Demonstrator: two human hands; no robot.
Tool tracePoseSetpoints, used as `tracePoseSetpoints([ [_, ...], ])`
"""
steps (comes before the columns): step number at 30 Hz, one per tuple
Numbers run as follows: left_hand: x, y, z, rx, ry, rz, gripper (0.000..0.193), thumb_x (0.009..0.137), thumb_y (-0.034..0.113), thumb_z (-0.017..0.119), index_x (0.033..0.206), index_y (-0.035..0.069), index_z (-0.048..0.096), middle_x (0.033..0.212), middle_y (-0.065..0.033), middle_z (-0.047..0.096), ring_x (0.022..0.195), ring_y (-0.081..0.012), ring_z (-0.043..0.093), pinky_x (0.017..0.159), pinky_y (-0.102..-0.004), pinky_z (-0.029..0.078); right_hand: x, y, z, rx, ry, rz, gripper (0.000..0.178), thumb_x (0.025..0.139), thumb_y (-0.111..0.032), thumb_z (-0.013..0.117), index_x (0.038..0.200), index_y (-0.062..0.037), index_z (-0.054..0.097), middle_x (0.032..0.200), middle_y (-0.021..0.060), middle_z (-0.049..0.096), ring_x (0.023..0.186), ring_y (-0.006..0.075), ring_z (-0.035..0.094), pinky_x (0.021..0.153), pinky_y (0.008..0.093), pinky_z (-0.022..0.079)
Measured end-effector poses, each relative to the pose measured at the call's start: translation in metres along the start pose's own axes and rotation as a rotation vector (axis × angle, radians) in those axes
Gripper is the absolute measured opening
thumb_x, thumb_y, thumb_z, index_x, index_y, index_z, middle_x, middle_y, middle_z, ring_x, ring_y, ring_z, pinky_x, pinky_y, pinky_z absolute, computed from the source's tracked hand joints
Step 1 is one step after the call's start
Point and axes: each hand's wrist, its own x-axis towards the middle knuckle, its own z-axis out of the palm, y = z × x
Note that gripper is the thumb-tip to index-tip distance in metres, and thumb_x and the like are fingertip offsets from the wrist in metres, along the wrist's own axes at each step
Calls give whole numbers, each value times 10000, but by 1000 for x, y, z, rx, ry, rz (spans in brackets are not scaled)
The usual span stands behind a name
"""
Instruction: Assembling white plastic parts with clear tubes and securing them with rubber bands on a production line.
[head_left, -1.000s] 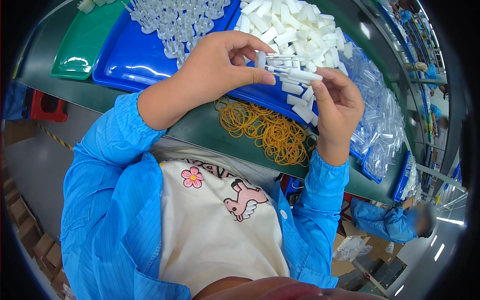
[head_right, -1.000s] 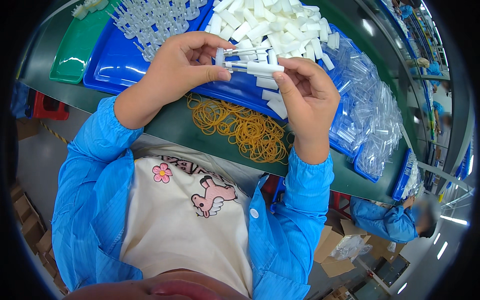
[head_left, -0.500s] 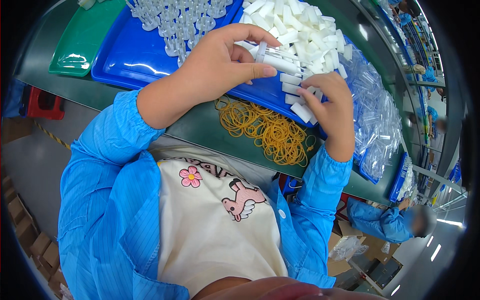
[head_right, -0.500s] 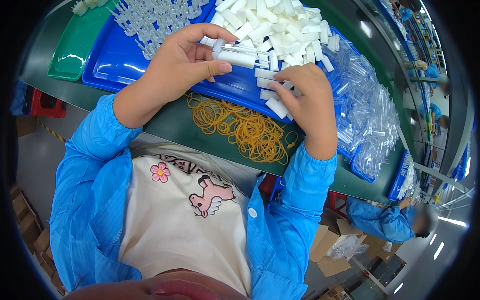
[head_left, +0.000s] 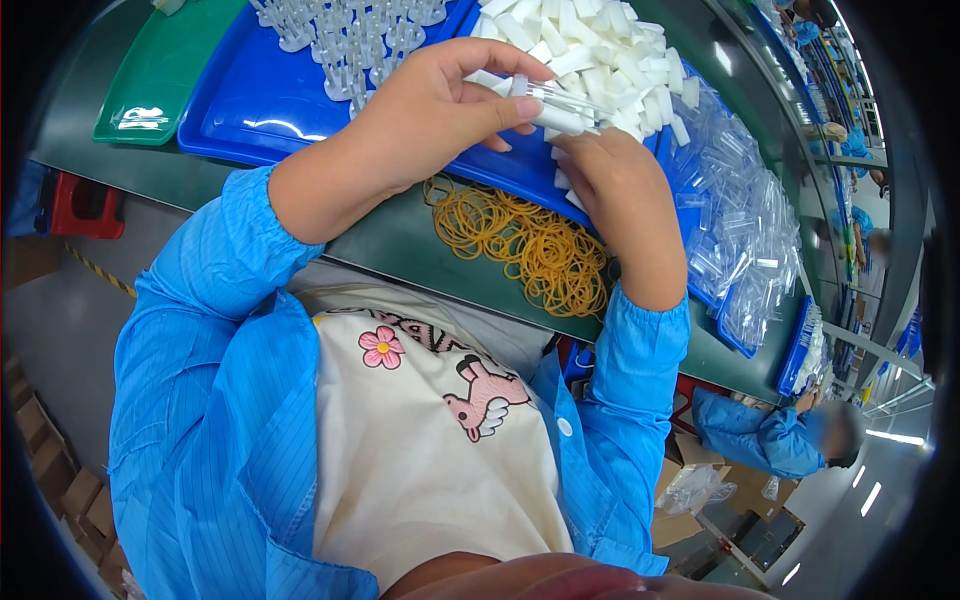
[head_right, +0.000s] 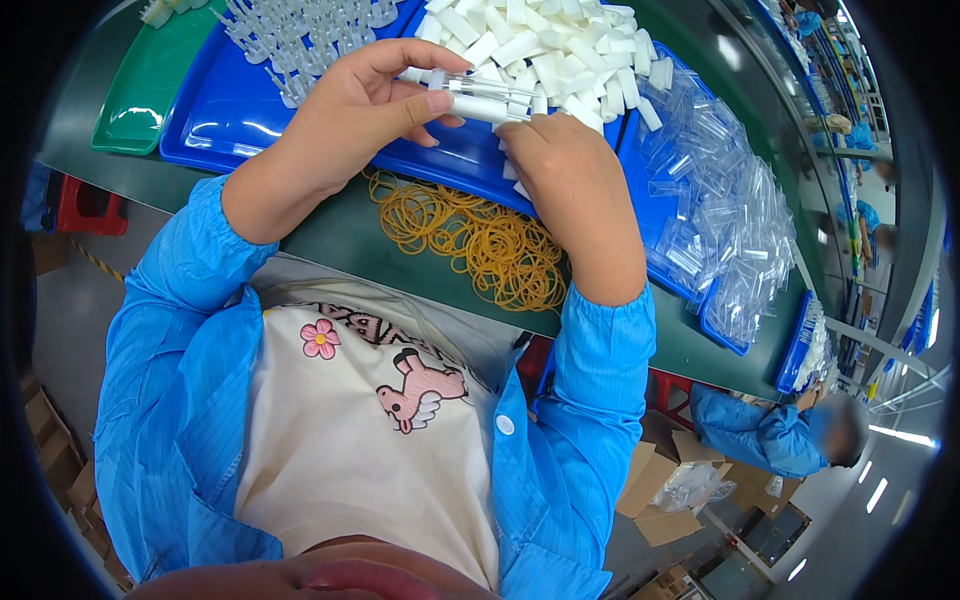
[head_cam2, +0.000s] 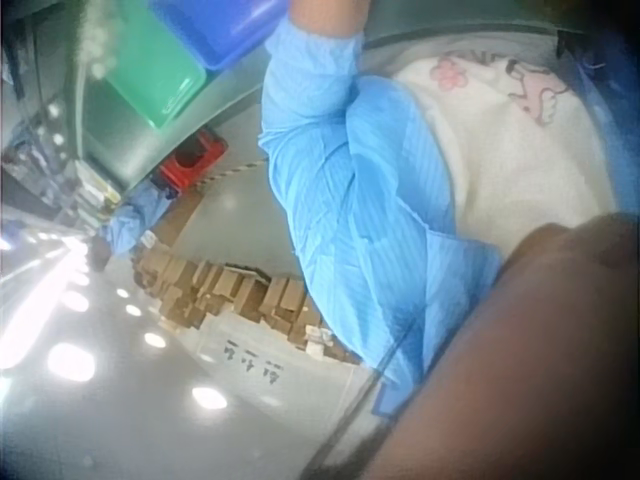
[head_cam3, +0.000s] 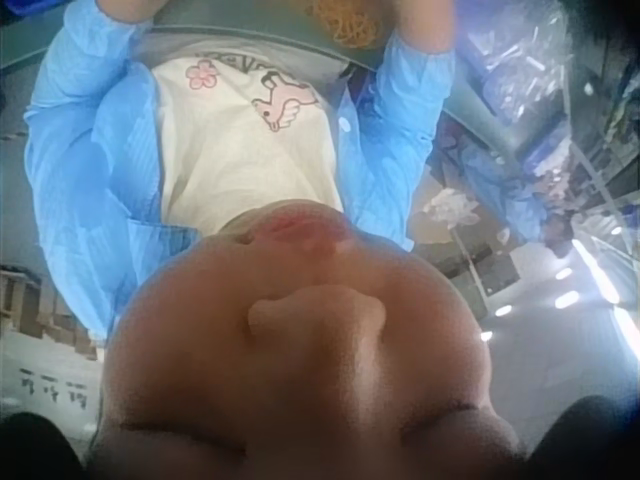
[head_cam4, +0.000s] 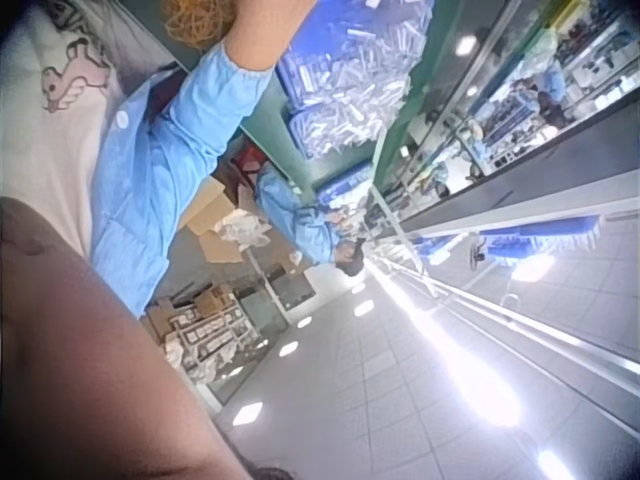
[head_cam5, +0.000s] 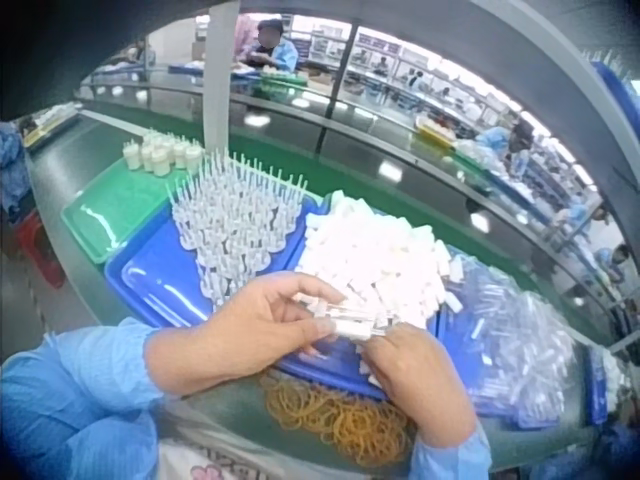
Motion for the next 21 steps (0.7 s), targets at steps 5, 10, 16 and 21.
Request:
tracePoseSetpoints([
  [5, -2, 0, -4, 0, 6, -23, 299, 914, 125, 661, 1198, 48, 607, 1123, -93, 655, 924, -145, 669, 692, -233, 519, -3, 8, 5, 216, 171, 107, 273, 769, 6, 667, 1037, -49, 665, 836, 115, 636, 824, 308, 620, 714, 378, 512],
  [10, -1, -1, -3, 2, 43, 8, 310, 911, 135, 669, 1203, 51, 608, 1098, -85, 653, 886, -130, 661, 677, -228, 513, -4, 12, -5, 242, 203, 84, 266, 777, 35, 634, 1033, -32, 661, 907, 134, 649, 848, 313, 625, 726, 359, 516],
  [16, 0, -5, -4, -13, 71, 71, 311, 914, 156, 673, 1201, 55, 610, 1047, -68, 648, 840, -106, 642, 657, -216, 503, 8, -6, 6, 278, 135, -132, 267, 749, -73, 711, 1013, -48, 676, 950, 98, 651, 871, 302, 606, 771, 390, 484],
  [21, 0, -4, -3, 28, 63, 64, 304, 911, 173, 680, 1186, 61, 616, 1028, -47, 649, 814, -78, 612, 634, -204, 485, 13, -14, 19, 243, 68, -114, 266, 753, -85, 710, 1017, -71, 682, 919, 78, 667, 812, 291, 572, 744, 404, 472],
])
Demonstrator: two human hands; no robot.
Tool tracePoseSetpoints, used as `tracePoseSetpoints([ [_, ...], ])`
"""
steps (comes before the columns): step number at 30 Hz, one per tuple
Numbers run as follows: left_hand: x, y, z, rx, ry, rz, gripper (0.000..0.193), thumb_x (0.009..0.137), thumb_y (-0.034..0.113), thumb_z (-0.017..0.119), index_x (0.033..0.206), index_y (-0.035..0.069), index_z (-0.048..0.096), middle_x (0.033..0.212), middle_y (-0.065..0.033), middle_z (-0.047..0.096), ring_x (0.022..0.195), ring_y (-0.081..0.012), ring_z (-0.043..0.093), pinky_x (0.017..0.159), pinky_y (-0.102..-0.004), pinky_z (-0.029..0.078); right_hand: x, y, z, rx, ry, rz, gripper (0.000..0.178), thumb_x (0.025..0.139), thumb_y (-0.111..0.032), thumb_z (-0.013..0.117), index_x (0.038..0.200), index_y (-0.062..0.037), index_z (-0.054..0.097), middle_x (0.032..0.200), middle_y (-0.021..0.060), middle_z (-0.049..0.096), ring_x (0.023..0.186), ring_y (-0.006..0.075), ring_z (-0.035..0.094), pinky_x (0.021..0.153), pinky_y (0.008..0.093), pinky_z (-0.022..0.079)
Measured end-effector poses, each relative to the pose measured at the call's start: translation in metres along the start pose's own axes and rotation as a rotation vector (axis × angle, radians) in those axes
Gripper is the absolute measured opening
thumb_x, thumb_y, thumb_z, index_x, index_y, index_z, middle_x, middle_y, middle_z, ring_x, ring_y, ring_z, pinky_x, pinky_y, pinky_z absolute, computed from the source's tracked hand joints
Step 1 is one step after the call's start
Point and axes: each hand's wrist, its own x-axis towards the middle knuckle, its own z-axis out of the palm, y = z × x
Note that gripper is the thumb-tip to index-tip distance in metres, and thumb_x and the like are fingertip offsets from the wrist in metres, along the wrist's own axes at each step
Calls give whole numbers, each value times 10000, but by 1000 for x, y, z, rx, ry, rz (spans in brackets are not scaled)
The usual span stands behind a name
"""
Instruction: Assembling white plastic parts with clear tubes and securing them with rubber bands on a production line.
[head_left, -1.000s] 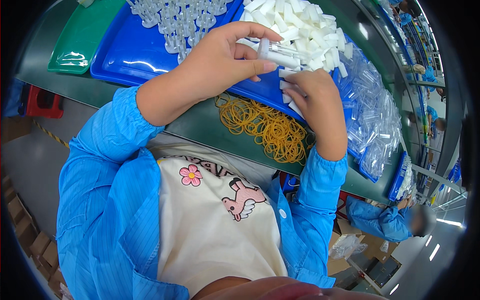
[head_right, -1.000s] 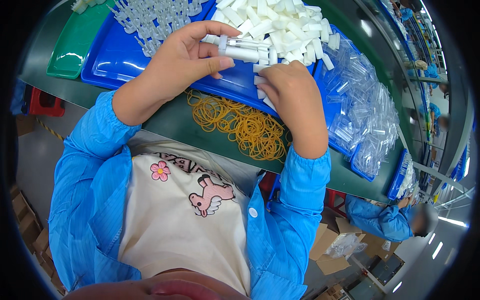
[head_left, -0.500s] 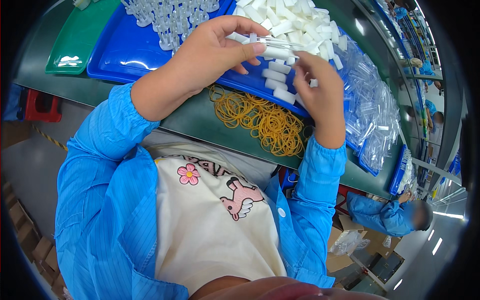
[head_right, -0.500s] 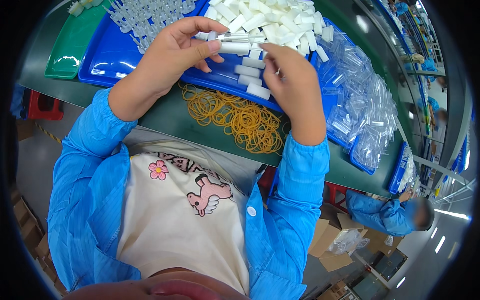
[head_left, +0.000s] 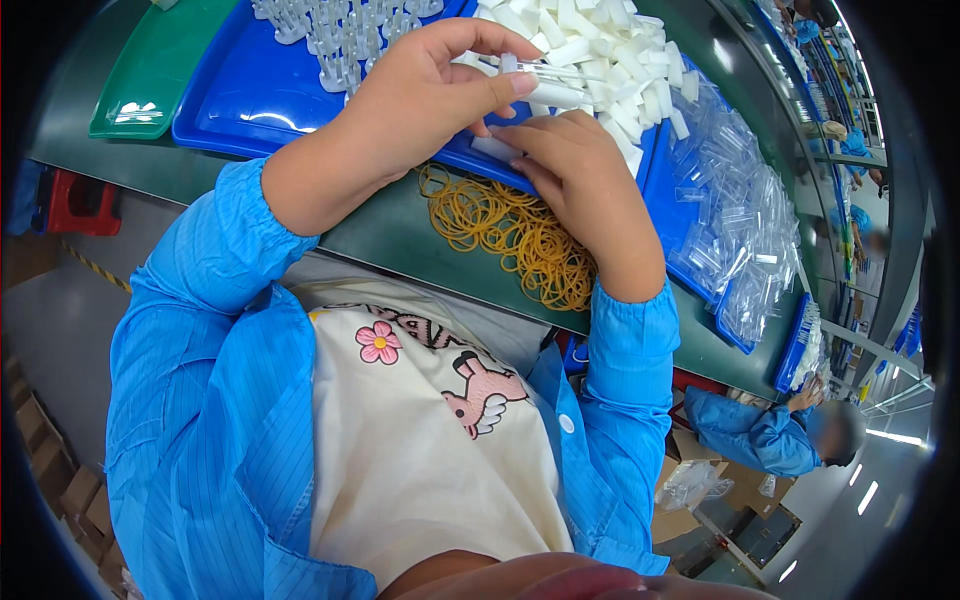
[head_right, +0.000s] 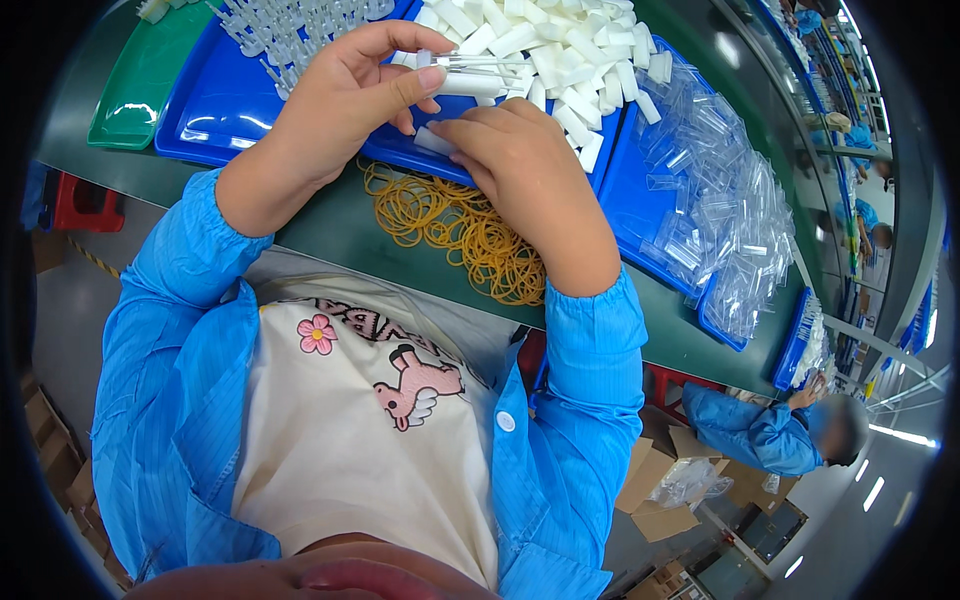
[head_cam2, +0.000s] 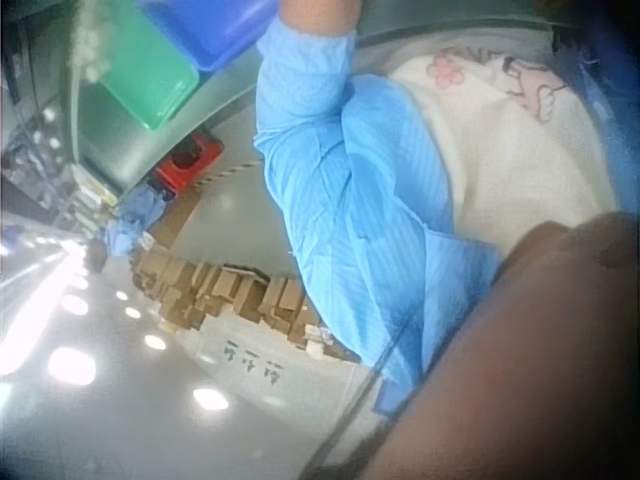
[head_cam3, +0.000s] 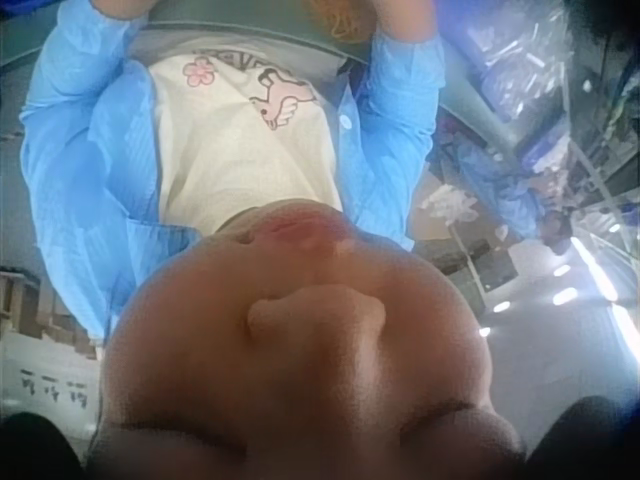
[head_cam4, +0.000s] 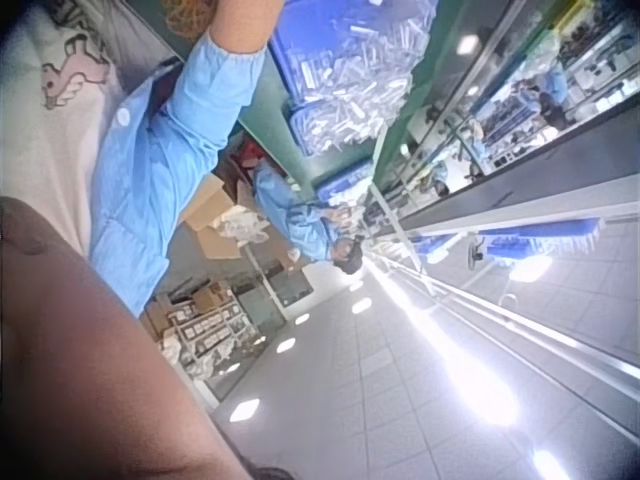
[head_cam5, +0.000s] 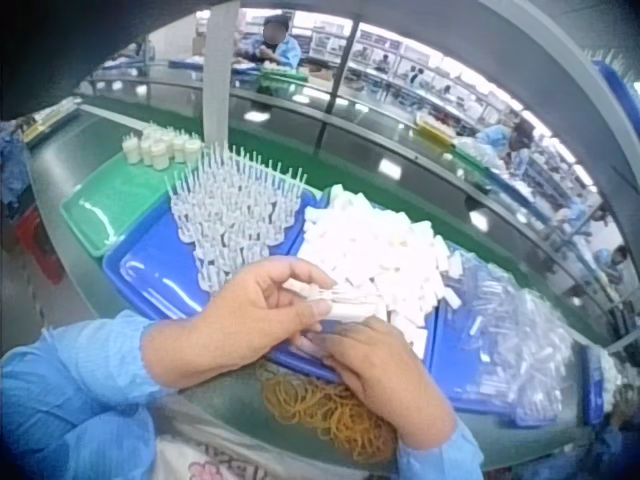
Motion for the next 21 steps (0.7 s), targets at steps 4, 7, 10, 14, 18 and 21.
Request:
tracePoseSetpoints([
  [4, -1, -1, 2, 12, -3, -8, 301, 908, 176, 683, 1181, 65, 620, 1023, -36, 650, 819, -74, 609, 630, -201, 478, 3, -4, 0, 21, -32, 62, 205, 755, -42, 688, 958, -71, 694, 888, 85, 670, 808, 294, 574, 747, 405, 470],
  [7, 0, -1, 1, 13, -7, -22, 303, 906, 177, 686, 1181, 66, 621, 1034, -32, 651, 817, -74, 607, 632, -204, 479, 4, 2, -1, -4, -27, -9, 157, 762, -17, 667, 910, -60, 693, 874, 93, 669, 816, 304, 581, 754, 408, 471],
  [10, 0, -1, 1, 36, -5, -24, 305, 903, 181, 689, 1177, 64, 623, 1044, -32, 649, 815, -72, 603, 634, -207, 478, 1, 11, 4, 135, 13, -53, 132, 768, -26, 665, 895, -54, 688, 872, 98, 666, 825, 314, 586, 762, 409, 470],
  [14, 0, -2, -1, 9, 15, 9, 315, 901, 195, 696, 1180, 69, 624, 1001, -29, 645, 802, -60, 592, 625, -191, 463, 0, 5, -2, 200, -60, 4, 129, 767, -35, 672, 895, -47, 685, 857, 100, 664, 838, 319, 591, 769, 408, 469],
  [18, -1, 0, -2, 42, 15, -13, 326, 900, 203, 699, 1189, 75, 620, 943, -24, 647, 791, -49, 586, 619, -180, 452, 1, -6, -3, 209, -74, -28, 152, 759, -42, 697, 910, -42, 676, 920, 101, 654, 868, 318, 589, 780, 414, 467],
  [21, 0, 0, -2, 22, 16, -17, 317, 902, 191, 696, 1186, 73, 622, 913, -20, 647, 788, -47, 588, 621, -182, 455, 0, -9, -6, 239, -103, -9, 184, 754, -39, 709, 934, -44, 675, 977, 102, 644, 899, 315, 586, 795, 410, 469],
])
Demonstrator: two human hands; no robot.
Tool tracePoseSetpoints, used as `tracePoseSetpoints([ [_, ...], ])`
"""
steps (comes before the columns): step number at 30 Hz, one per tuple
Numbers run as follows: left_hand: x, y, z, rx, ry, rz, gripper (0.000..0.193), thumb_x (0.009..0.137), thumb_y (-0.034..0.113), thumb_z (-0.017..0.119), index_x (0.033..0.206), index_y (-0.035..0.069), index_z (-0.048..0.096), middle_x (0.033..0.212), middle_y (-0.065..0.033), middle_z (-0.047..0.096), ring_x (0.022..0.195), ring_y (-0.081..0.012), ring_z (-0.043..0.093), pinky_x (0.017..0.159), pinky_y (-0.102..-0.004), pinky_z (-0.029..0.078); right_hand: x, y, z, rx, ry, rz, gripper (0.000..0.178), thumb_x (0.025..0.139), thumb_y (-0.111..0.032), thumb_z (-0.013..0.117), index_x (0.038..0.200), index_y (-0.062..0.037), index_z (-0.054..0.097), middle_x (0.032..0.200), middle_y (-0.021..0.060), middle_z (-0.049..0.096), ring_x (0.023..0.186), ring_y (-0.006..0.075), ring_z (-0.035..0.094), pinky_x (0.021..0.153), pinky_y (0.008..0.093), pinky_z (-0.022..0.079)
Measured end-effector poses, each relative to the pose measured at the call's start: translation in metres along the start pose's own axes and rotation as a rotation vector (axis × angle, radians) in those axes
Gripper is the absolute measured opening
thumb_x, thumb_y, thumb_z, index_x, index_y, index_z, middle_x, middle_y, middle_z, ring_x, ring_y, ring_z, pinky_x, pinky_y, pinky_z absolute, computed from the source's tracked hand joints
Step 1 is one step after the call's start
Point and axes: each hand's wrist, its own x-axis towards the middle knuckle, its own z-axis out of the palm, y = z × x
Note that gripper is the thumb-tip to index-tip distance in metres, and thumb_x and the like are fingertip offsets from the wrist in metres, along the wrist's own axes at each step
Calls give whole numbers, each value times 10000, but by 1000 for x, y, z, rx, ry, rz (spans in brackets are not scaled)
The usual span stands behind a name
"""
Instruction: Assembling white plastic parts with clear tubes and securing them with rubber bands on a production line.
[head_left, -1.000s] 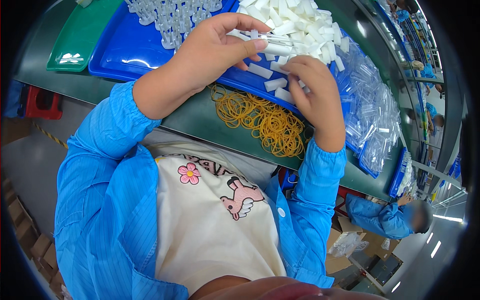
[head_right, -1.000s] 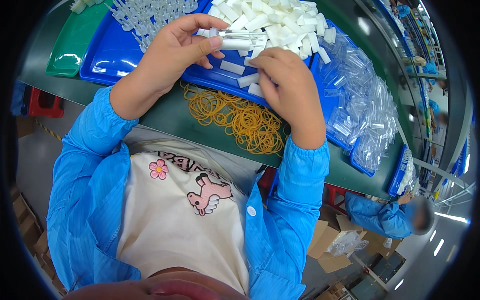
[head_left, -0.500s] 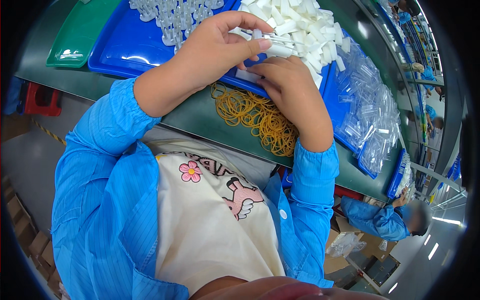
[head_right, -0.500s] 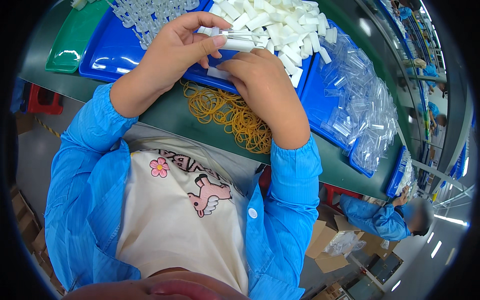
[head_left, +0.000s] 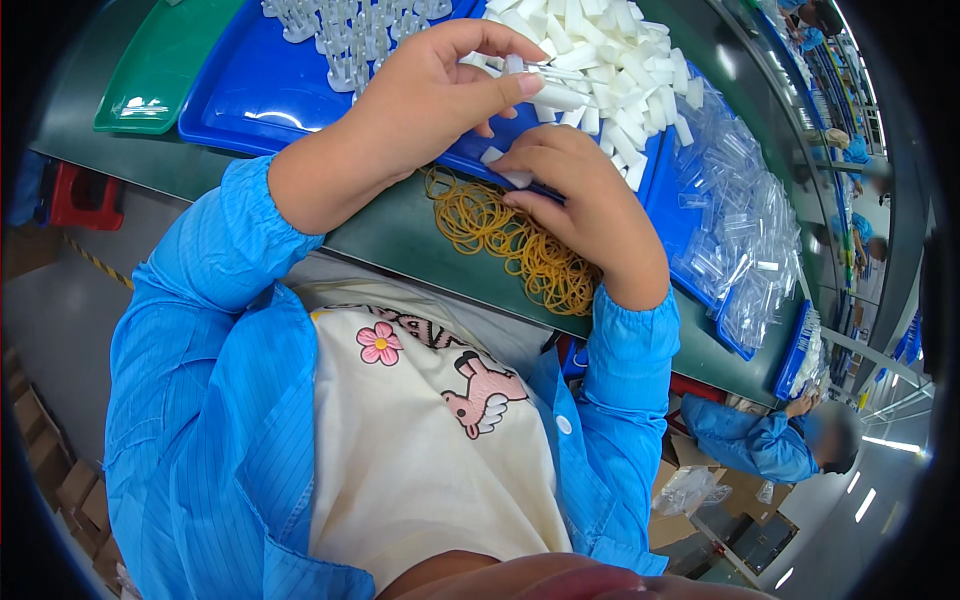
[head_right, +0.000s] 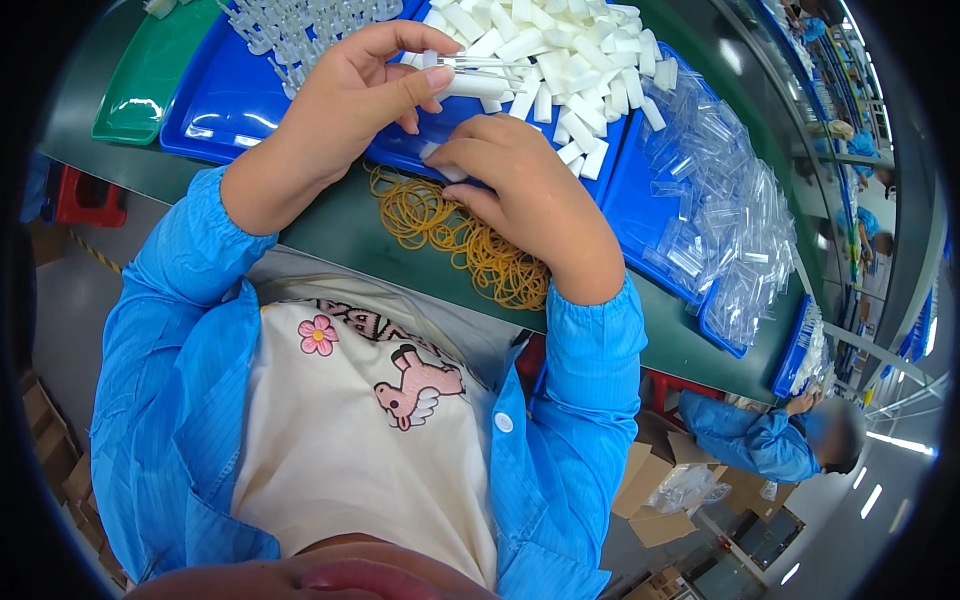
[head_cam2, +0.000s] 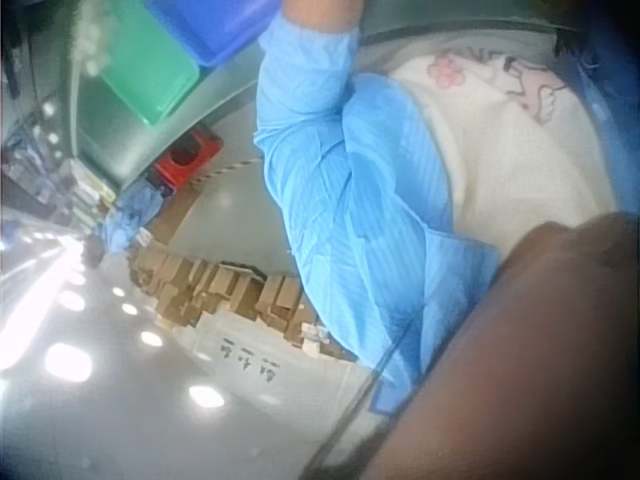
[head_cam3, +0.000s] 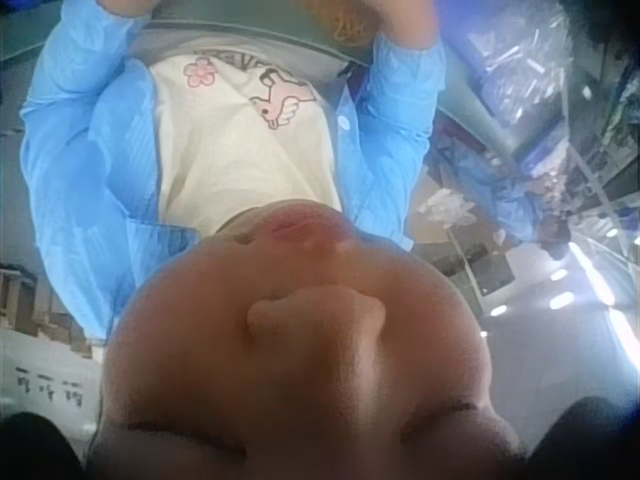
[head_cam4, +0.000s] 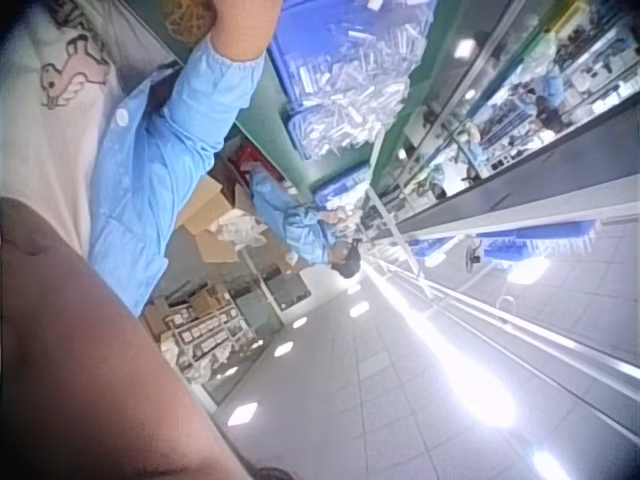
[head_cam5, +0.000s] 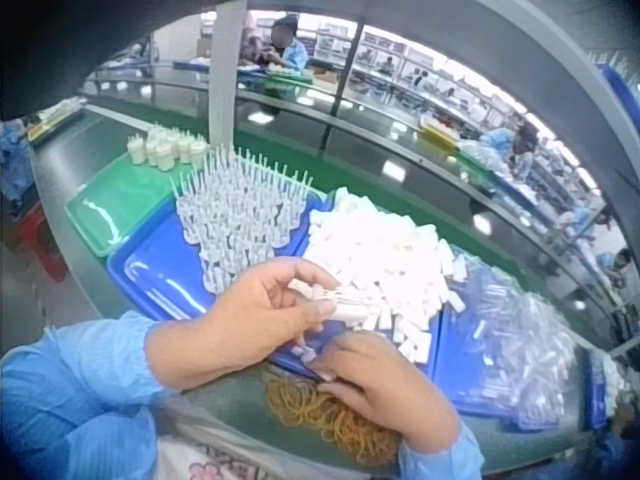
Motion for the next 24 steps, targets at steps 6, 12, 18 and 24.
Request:
tracePoseSetpoints([
  [6, -1, 3, 0, 16, 6, -20, 315, 896, 158, 695, 1193, 73, 633, 950, -27, 651, 799, -54, 595, 630, -186, 462, -8, 1, -14, 28, 162, 50, 223, 750, -37, 727, 971, -46, 698, 910, 103, 660, 834, 280, 615, 734, 363, 491],
  [12, -1, 4, 0, 32, 28, -21, 316, 891, 132, 691, 1193, 58, 636, 1030, -39, 647, 799, -70, 593, 625, -193, 460, -26, 11, -23, 126, 396, 278, 185, 809, -37, 717, 991, -7, 706, 772, 71, 667, 654, 103, 591, 576, 237, 454],
  [18, -1, 3, 1, 51, 9, -5, 300, 886, 119, 693, 1174, 57, 639, 1036, -36, 650, 792, -70, 583, 621, -196, 457, -31, 23, -22, 534, 711, 314, 129, 912, -81, 661, 985, 26, 660, 748, 61, 643, 631, 109, 593, 567, 215, 468],
  [24, -1, 3, 2, 54, -16, -25, 286, 883, 120, 697, 1158, 61, 645, 985, -22, 662, 788, -68, 584, 613, -194, 446, -22, 19, -22, 510, 764, 345, 157, 917, -68, 646, 1019, 51, 636, 817, 116, 682, 699, 139, 657, 585, 219, 482],
])
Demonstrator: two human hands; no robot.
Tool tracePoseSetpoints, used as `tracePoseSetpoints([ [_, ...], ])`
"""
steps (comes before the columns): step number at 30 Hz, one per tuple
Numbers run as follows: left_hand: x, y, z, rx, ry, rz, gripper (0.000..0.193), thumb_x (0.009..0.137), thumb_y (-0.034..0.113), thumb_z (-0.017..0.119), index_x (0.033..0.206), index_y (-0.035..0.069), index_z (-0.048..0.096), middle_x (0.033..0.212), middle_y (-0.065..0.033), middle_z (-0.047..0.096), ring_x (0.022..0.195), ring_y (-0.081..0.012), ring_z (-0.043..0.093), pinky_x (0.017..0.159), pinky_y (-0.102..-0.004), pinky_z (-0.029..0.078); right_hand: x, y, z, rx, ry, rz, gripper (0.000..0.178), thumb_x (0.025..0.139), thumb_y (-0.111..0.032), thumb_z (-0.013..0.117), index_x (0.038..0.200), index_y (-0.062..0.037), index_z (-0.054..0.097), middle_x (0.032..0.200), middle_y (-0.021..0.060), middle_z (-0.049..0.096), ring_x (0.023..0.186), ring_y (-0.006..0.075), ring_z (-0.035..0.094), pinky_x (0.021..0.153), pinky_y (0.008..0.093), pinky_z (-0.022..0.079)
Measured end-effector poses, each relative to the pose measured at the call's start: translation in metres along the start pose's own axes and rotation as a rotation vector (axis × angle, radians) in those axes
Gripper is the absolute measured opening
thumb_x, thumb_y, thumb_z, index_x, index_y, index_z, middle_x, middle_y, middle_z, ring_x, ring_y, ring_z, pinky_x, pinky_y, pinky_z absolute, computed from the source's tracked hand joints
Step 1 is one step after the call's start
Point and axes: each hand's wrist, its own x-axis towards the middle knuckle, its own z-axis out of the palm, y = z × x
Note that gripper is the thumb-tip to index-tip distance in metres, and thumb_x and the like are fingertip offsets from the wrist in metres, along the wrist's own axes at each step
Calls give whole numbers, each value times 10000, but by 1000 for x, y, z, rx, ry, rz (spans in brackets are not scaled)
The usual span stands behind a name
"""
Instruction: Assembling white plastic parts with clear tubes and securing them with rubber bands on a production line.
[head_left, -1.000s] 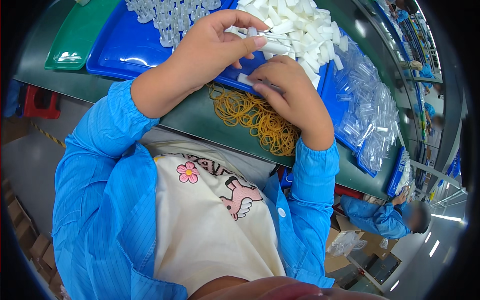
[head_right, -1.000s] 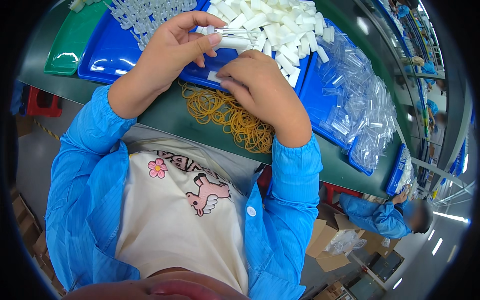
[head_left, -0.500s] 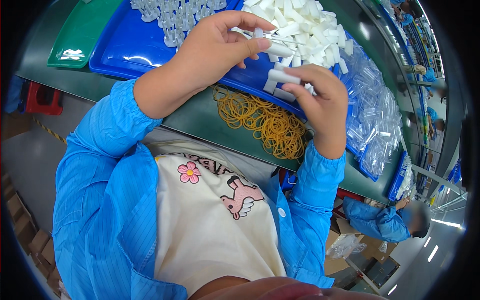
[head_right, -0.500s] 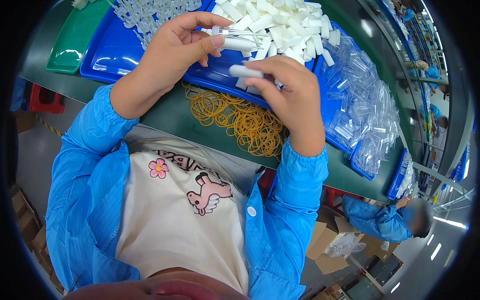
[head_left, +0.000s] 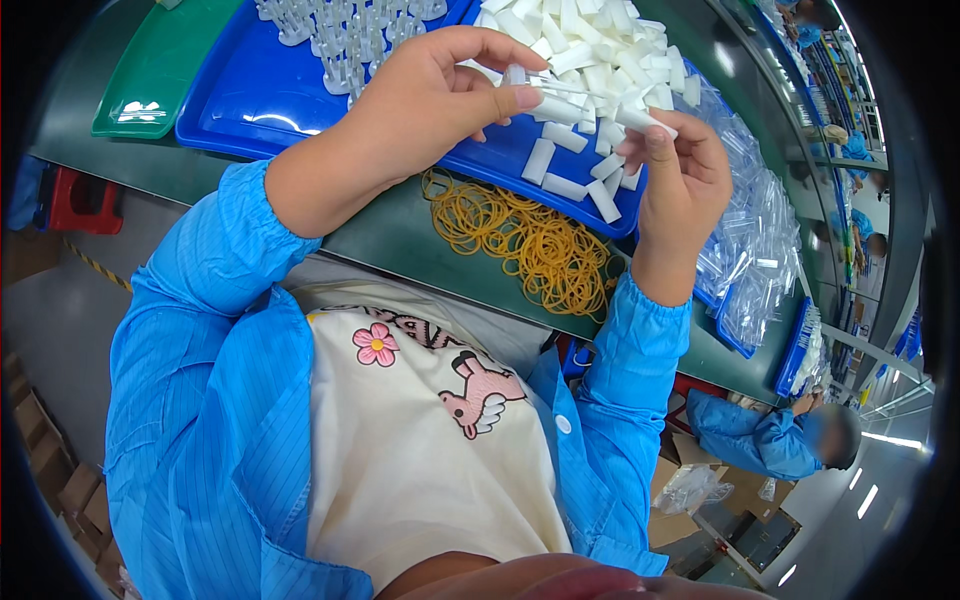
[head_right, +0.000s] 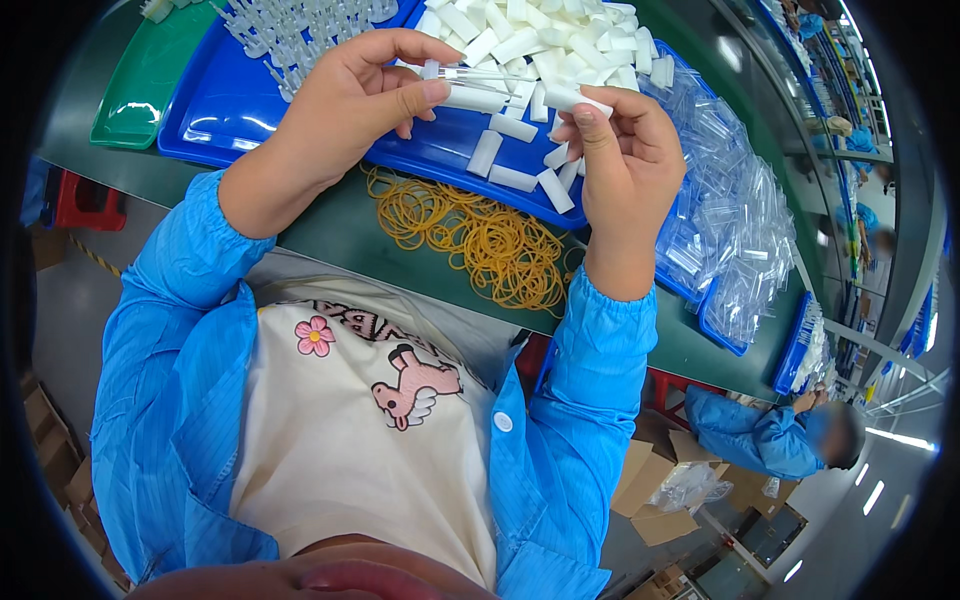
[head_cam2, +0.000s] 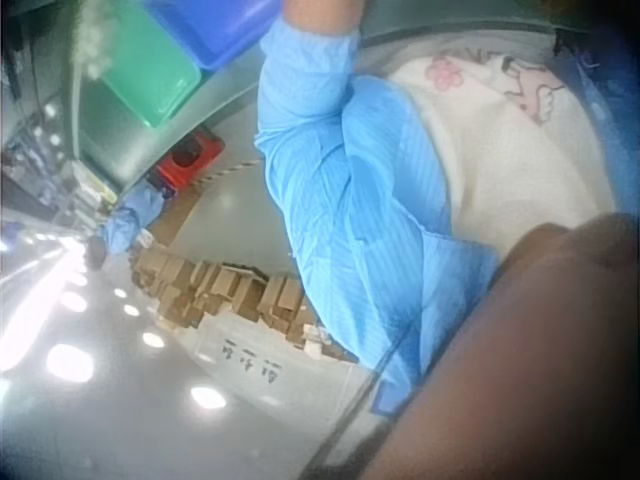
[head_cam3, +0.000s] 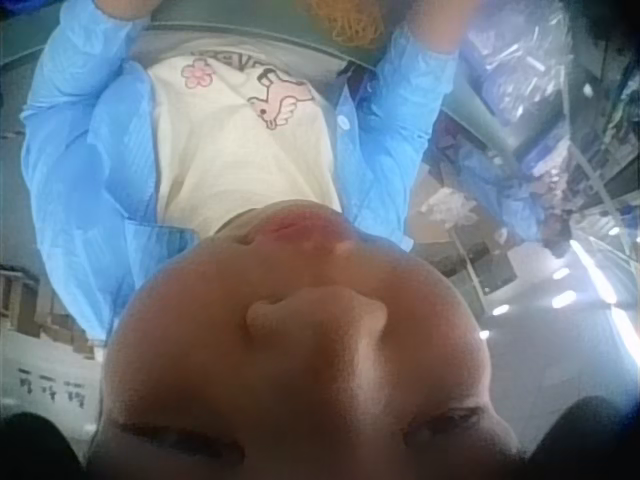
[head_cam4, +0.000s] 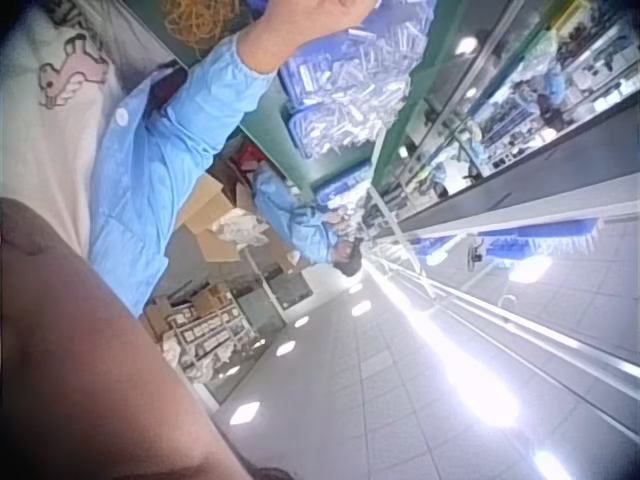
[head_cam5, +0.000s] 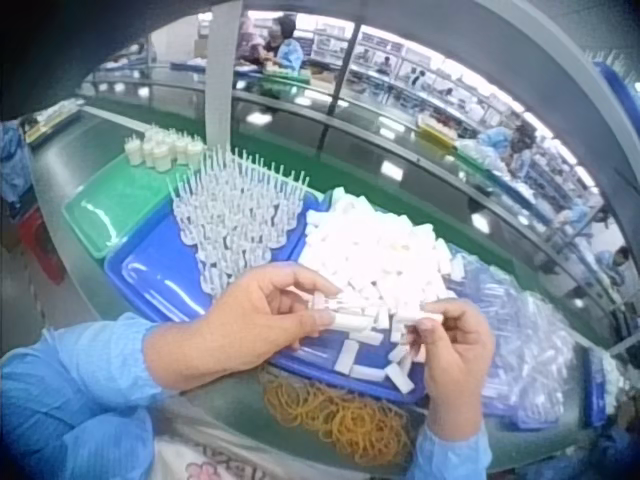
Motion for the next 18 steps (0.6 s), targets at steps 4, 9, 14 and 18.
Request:
tracePoseSetpoints([
  [4, -1, 0, 0, 19, 0, -9, 289, 880, 119, 698, 1159, 66, 645, 979, -20, 663, 788, -65, 584, 612, -194, 443, 3, 5, -1, -5, -33, -11, 165, 924, -60, 636, 1036, 60, 632, 876, 144, 700, 774, 172, 693, 614, 230, 505],
  [9, -3, 4, 1, 82, -32, -8, 281, 881, 106, 689, 1158, 80, 648, 937, -10, 653, 773, -62, 577, 610, -193, 426, 3, 3, 6, 26, 5, 60, 200, 939, -55, 617, 1097, 67, 605, 996, 176, 703, 906, 207, 702, 749, 267, 539],
  [14, -3, 2, 0, 130, -14, 26, 278, 877, 84, 689, 1151, 79, 647, 882, 0, 635, 746, -50, 550, 611, -190, 413, 3, 1, 7, 42, -9, 114, 206, 934, -47, 623, 1100, 71, 590, 1009, 177, 702, 930, 207, 698, 785, 277, 539],
  [18, -2, 2, -1, 151, 1, 44, 283, 875, 66, 687, 1155, 75, 647, 861, 8, 622, 733, -41, 530, 605, -189, 403, 3, 5, 1, 51, -30, 120, 187, 928, -51, 635, 1065, 70, 599, 971, 162, 704, 881, 192, 698, 772, 269, 542],
])
